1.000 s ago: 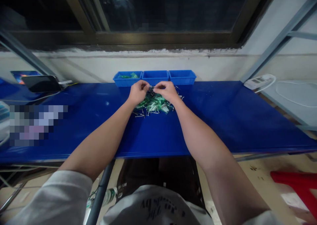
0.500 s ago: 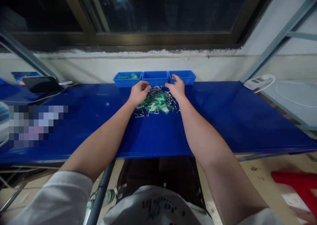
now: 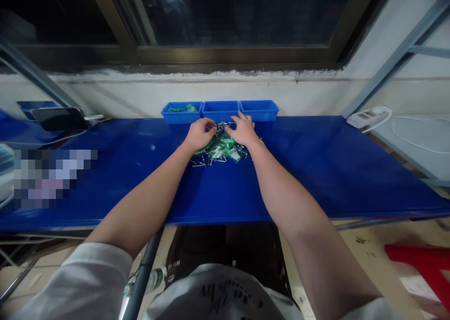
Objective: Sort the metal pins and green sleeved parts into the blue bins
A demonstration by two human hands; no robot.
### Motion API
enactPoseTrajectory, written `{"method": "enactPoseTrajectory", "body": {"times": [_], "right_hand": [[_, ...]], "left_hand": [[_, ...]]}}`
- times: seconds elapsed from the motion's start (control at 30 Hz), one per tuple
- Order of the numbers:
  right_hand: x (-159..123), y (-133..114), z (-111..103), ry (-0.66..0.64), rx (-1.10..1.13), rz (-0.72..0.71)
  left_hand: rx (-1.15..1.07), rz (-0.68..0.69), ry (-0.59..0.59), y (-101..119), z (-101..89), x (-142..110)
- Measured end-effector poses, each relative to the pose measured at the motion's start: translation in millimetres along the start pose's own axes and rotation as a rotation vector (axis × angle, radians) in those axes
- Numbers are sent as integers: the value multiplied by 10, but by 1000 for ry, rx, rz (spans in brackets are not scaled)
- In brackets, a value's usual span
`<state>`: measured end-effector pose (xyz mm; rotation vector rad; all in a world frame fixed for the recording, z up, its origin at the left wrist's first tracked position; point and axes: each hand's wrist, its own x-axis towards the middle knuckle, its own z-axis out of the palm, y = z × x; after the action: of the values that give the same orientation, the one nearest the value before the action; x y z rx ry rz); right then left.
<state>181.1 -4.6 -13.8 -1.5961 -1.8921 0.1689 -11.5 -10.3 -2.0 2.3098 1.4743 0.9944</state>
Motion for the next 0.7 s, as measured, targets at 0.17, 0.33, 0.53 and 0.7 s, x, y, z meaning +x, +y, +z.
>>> {"method": "enactPoseTrajectory", "body": {"times": [0.17, 0.33, 0.53, 0.7], "right_hand": [[-40, -98, 5, -32, -78, -70], [-54, -153, -8, -125, -64, -128], [-47, -151, 33, -159, 18, -194], [-51, -153, 40, -136, 53, -200]], "left_hand": [[168, 61, -124, 4, -4, -35], [230, 131, -199, -19, 22, -34], [216, 142, -179, -57, 49, -10], [187, 161, -146, -65, 45, -4]]}}
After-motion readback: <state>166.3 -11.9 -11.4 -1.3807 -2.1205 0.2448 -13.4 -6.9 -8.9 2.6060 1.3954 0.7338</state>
